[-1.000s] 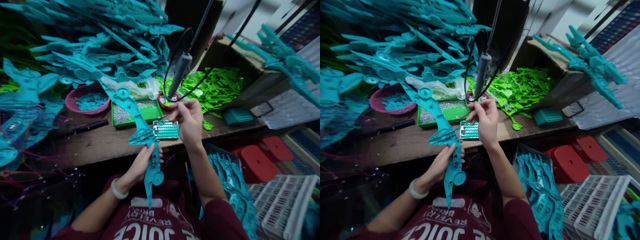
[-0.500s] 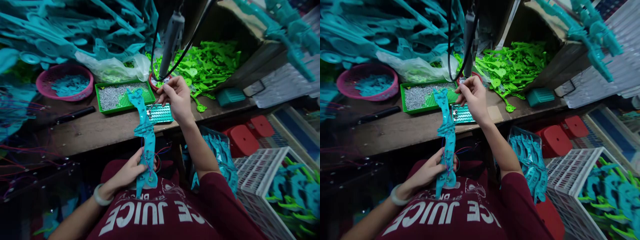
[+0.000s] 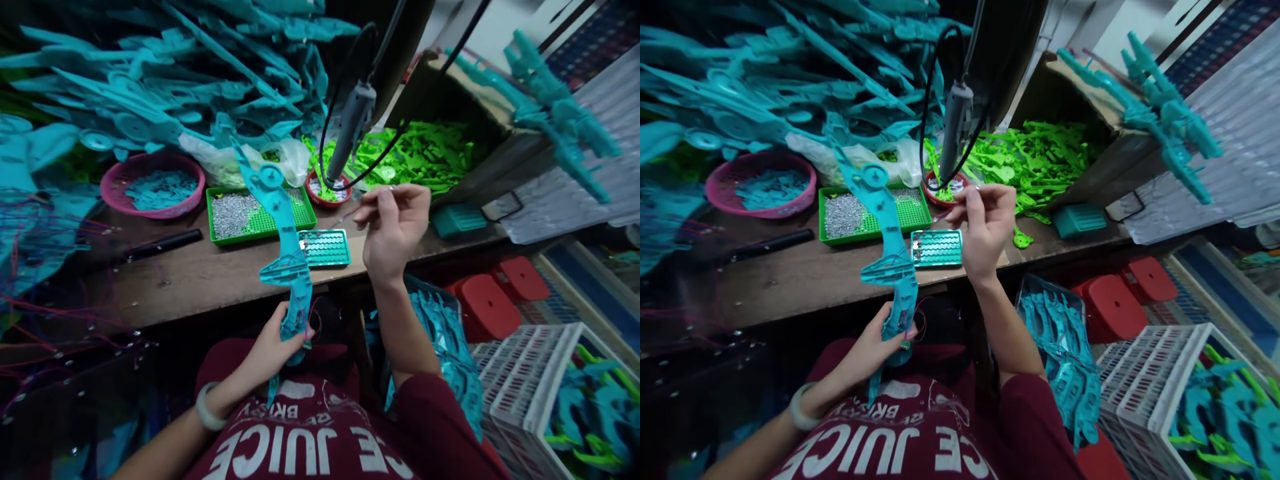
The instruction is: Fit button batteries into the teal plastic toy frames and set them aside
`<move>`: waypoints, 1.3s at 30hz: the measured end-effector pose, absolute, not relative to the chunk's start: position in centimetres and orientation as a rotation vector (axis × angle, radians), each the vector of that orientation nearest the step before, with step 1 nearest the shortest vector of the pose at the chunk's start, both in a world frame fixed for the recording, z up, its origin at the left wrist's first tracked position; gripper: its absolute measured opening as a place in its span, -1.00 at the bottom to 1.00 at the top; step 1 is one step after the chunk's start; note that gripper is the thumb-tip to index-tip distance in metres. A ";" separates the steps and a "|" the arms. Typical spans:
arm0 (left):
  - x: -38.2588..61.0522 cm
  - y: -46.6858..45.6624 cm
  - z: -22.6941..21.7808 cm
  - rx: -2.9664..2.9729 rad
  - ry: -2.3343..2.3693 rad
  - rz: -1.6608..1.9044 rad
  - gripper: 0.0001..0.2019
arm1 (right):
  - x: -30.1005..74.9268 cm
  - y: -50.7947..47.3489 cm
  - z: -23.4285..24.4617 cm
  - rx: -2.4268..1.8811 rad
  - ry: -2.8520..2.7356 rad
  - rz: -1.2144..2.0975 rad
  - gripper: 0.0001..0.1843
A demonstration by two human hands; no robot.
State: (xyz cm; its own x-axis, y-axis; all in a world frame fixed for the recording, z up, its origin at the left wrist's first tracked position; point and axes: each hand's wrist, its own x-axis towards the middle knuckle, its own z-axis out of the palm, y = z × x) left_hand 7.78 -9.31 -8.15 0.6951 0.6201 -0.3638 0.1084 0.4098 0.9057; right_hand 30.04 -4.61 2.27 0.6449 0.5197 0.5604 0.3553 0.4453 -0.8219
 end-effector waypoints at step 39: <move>6.9 -2.2 -6.6 1.168 0.971 0.594 -0.64 | 33.8 0.0 -5.8 -2.050 -2.309 0.140 -0.81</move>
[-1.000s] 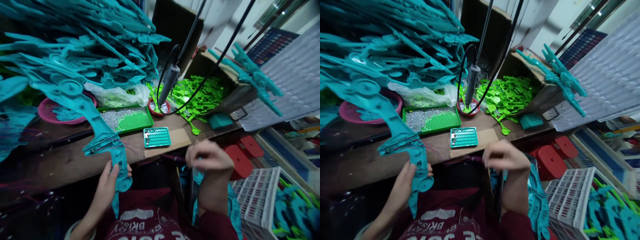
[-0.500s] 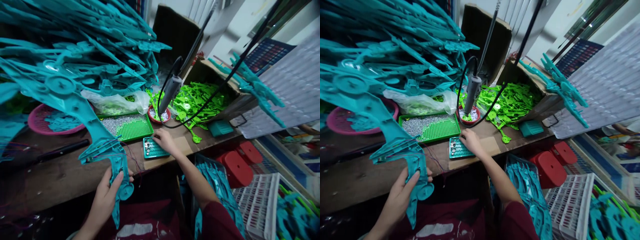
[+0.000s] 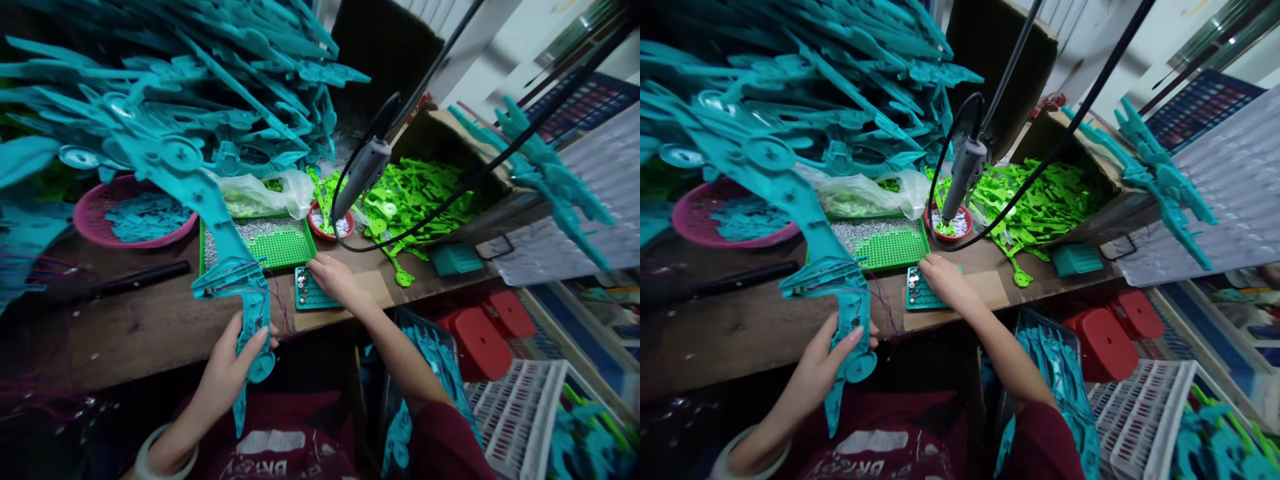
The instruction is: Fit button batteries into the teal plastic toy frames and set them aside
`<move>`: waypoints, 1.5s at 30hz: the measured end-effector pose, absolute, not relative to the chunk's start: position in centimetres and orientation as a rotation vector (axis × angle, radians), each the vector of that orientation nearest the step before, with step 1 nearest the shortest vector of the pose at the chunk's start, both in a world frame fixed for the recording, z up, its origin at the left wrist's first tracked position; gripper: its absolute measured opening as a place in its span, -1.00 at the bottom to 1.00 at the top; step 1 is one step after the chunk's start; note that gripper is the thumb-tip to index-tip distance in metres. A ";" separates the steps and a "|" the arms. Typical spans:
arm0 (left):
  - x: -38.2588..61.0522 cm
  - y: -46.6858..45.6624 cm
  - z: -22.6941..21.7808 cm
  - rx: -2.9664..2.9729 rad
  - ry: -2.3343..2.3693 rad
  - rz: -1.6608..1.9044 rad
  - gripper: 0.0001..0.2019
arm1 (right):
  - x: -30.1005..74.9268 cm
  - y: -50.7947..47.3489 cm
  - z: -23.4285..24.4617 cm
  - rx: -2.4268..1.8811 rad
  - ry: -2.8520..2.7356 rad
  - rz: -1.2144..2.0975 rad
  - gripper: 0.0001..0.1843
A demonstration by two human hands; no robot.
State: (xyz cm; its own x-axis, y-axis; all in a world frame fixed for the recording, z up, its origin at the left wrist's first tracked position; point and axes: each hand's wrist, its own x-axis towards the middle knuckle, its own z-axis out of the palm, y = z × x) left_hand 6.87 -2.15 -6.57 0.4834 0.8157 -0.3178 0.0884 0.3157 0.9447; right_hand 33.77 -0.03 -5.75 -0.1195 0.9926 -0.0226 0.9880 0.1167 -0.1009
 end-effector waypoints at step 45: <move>7.0 -3.7 -7.3 1.565 0.962 0.739 -0.46 | 22.6 -8.2 -4.6 -1.318 -1.848 0.097 -0.85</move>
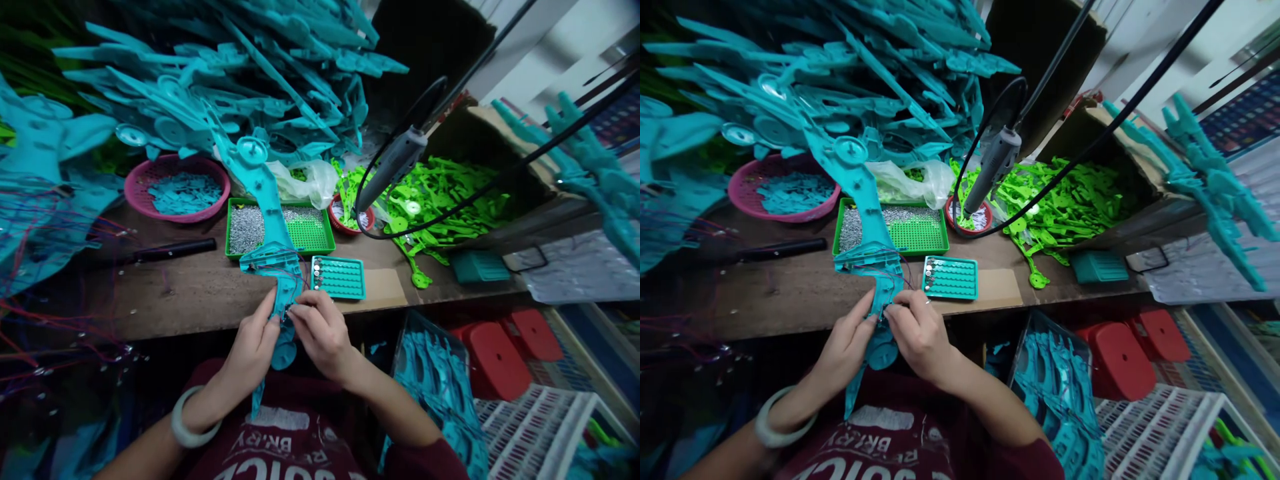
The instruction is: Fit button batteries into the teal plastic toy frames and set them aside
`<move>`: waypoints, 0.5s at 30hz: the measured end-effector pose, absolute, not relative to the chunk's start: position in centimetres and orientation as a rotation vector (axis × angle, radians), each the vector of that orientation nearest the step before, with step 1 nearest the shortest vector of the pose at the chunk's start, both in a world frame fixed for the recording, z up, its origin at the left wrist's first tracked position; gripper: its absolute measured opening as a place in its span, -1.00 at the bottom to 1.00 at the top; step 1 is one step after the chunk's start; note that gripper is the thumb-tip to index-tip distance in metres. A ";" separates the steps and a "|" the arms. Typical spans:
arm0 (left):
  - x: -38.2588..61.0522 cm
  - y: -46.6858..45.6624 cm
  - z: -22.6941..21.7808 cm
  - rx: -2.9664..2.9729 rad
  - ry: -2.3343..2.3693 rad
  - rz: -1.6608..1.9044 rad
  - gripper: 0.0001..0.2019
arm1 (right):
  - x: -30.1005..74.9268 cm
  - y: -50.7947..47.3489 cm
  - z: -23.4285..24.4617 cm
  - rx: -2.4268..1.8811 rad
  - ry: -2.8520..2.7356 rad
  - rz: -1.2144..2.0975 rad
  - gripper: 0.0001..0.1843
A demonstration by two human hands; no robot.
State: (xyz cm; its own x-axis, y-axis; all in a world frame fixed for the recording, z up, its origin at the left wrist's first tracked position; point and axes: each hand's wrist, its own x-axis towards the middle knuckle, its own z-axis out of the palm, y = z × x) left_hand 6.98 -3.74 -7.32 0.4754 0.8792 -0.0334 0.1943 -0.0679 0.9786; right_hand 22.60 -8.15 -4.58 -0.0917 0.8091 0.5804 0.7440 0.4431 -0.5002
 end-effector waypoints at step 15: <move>7.2 -4.2 -6.8 1.178 0.971 0.672 -0.36 | 32.1 -0.6 -6.5 -2.079 -1.695 0.378 -0.87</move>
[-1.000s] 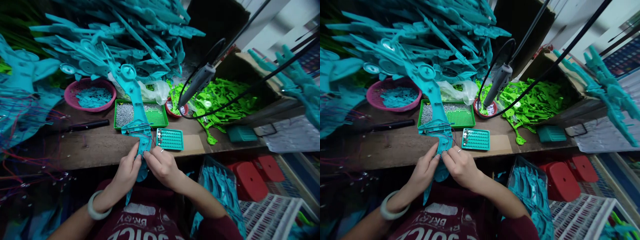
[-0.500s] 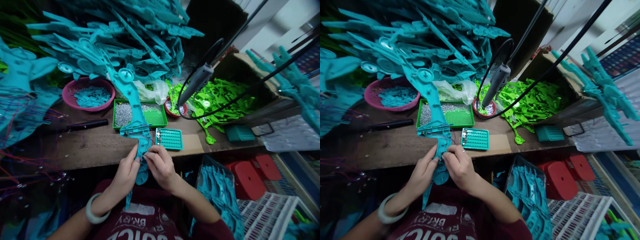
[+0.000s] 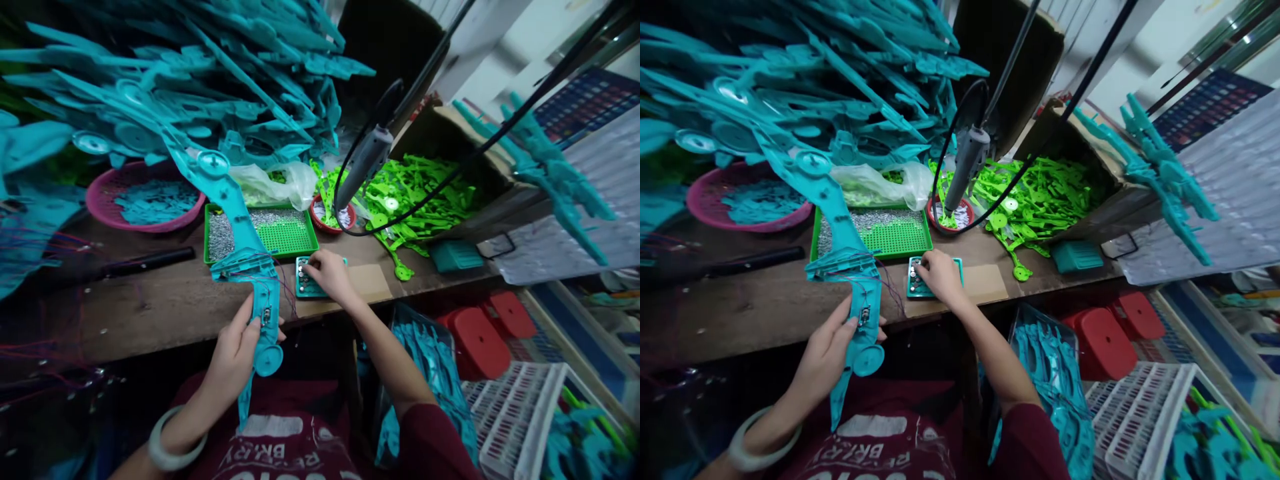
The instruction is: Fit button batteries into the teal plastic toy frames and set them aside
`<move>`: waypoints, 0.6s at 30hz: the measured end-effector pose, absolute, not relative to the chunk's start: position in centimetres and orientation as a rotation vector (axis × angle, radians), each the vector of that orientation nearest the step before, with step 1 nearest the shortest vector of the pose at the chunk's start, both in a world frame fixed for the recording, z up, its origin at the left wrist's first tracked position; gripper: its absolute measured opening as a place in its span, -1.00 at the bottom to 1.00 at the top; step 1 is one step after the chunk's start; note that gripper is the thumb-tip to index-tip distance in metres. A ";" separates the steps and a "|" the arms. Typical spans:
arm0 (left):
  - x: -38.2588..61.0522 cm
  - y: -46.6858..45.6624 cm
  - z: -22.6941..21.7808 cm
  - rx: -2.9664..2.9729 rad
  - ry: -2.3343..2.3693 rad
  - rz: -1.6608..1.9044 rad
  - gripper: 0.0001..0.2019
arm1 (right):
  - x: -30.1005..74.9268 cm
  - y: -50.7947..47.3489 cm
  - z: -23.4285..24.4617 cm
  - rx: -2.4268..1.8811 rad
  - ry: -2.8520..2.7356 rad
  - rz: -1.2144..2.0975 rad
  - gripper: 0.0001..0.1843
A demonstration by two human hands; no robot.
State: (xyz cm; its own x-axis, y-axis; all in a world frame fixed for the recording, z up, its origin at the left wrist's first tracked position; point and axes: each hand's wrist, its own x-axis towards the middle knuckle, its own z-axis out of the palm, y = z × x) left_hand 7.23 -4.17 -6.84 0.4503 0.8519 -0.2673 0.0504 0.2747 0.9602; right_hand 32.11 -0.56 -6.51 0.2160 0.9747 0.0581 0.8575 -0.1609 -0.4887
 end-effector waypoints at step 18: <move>7.2 -4.1 -6.6 1.154 0.908 0.734 -0.45 | 31.3 0.6 -6.4 -2.274 -1.778 0.461 -0.89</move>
